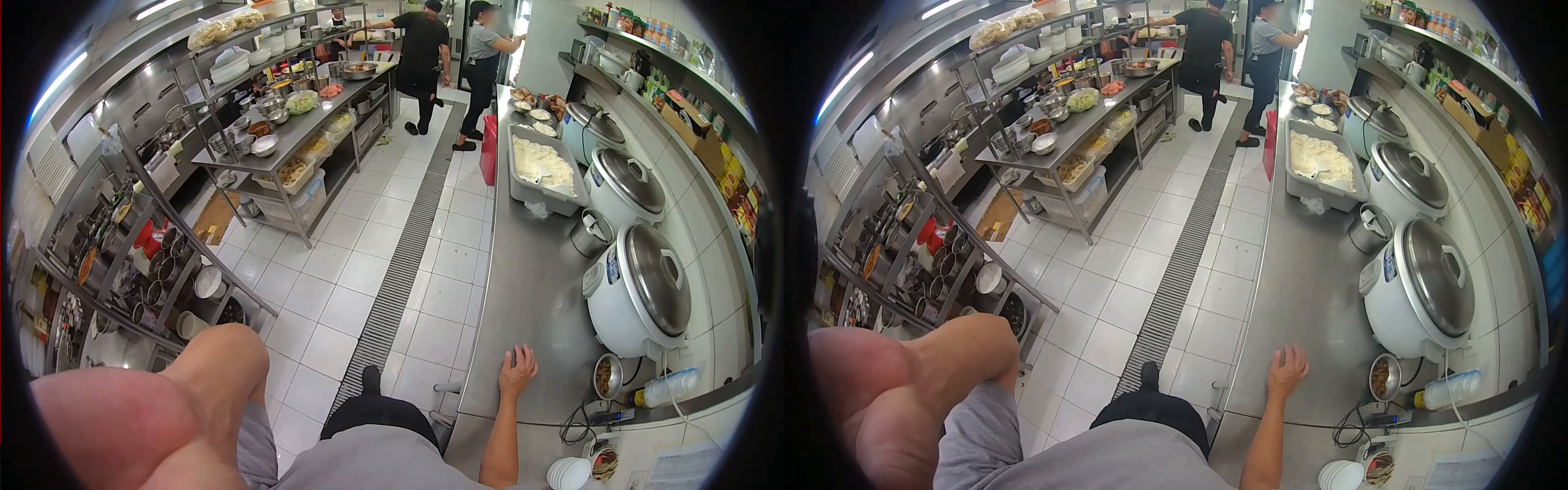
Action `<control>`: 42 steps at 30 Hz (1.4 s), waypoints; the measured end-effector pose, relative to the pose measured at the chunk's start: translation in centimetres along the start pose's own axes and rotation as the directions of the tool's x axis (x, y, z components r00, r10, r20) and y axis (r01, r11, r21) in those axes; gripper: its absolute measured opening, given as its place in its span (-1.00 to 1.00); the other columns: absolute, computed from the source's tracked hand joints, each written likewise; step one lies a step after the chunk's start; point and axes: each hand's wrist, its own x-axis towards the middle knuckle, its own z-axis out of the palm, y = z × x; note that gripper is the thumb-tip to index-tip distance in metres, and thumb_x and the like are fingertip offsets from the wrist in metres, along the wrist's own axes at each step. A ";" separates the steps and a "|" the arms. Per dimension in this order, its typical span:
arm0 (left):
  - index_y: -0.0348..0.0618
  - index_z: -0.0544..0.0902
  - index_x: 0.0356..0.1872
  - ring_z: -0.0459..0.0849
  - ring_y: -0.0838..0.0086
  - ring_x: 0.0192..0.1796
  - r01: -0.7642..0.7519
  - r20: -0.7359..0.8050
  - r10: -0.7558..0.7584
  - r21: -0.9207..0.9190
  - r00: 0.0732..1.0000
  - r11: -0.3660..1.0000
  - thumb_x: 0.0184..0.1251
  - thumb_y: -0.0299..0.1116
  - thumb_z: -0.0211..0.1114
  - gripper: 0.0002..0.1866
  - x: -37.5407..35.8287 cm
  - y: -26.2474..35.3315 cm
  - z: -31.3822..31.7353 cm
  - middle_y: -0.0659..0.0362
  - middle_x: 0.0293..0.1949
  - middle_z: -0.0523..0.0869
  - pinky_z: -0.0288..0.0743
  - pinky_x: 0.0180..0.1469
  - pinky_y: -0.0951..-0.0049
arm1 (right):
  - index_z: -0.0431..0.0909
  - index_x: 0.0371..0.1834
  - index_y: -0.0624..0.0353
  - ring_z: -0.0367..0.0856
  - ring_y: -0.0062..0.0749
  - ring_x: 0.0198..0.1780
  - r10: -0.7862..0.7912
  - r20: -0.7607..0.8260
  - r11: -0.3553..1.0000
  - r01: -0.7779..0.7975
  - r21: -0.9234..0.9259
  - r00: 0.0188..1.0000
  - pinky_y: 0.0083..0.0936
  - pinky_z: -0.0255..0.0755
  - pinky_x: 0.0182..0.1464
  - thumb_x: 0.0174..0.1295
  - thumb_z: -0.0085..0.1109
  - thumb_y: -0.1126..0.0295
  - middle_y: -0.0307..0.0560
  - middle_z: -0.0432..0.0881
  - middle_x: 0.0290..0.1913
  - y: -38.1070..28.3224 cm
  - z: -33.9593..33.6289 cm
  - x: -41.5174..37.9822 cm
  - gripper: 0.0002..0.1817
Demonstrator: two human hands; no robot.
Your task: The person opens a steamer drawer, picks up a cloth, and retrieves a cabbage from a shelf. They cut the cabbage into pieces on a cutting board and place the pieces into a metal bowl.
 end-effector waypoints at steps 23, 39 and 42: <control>-0.11 0.18 0.38 0.59 0.13 0.04 0.421 0.608 -0.321 -0.025 0.727 0.907 0.22 -0.04 0.40 -0.18 -10.7 -1.8 3.2 -0.17 0.17 0.46 0.52 0.06 0.13 | 0.62 0.09 0.12 0.31 -0.14 0.42 -0.023 -0.020 1.000 0.023 -0.003 1.000 0.00 -0.02 0.47 0.31 0.15 0.15 -0.04 0.48 0.31 0.1 0.2 0.0 -0.62; -0.24 0.30 0.44 0.35 0.03 0.44 0.309 0.175 0.404 0.905 -0.898 0.294 0.38 0.19 0.15 -0.19 -39.1 18.2 -30.2 -0.16 0.41 0.37 0.28 0.43 0.22 | 0.63 0.13 0.10 0.30 -0.15 0.44 0.008 0.002 1.000 -0.008 0.007 1.000 -0.02 -0.05 0.50 0.32 0.15 0.15 -0.08 0.48 0.34 0.0 0.1 -0.1 -0.60; -0.22 0.26 0.47 0.24 0.12 0.51 0.206 0.129 0.382 0.964 -0.915 0.168 0.45 0.31 -0.07 -0.15 -37.3 17.6 -30.5 -0.10 0.48 0.27 0.11 0.52 0.30 | 0.63 0.11 0.12 0.29 -0.16 0.44 0.023 0.015 1.000 -0.023 -0.002 1.000 -0.02 -0.04 0.50 0.31 0.15 0.18 -0.07 0.47 0.33 -0.5 -0.2 0.0 -0.61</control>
